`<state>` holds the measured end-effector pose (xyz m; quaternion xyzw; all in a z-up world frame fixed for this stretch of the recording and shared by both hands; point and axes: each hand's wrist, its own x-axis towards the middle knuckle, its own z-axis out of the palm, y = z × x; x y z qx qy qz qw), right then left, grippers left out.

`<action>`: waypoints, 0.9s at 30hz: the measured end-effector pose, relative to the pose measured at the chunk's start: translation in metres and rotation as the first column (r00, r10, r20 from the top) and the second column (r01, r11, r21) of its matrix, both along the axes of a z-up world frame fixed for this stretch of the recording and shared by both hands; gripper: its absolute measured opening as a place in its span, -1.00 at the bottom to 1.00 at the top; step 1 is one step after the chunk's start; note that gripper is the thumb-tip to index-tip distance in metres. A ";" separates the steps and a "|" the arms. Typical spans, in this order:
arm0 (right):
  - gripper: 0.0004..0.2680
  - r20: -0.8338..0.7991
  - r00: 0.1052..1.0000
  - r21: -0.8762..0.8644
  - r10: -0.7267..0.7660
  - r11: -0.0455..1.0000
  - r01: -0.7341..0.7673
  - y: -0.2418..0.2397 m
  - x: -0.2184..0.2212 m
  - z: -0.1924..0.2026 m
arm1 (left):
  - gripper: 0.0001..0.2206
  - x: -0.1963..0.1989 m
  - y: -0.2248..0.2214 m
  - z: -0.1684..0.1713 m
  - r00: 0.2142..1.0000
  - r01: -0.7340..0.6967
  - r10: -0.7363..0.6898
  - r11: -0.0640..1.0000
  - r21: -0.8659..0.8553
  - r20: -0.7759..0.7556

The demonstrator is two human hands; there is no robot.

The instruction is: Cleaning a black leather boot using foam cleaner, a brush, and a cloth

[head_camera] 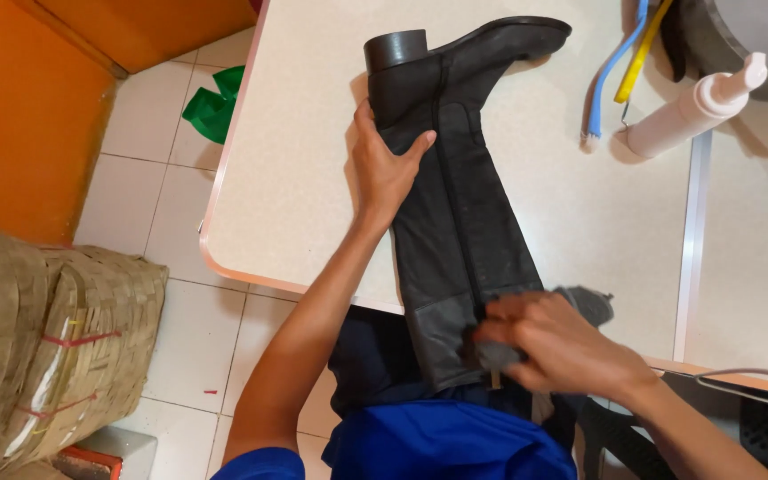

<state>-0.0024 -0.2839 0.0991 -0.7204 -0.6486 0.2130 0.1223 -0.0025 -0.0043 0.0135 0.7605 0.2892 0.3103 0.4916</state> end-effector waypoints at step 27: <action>-0.72 0.036 0.981 0.120 -0.193 0.975 0.187 -0.010 0.000 -0.019 | -0.22 -0.001 0.004 -0.012 0.999 -0.005 0.011 0.990 0.143 -0.041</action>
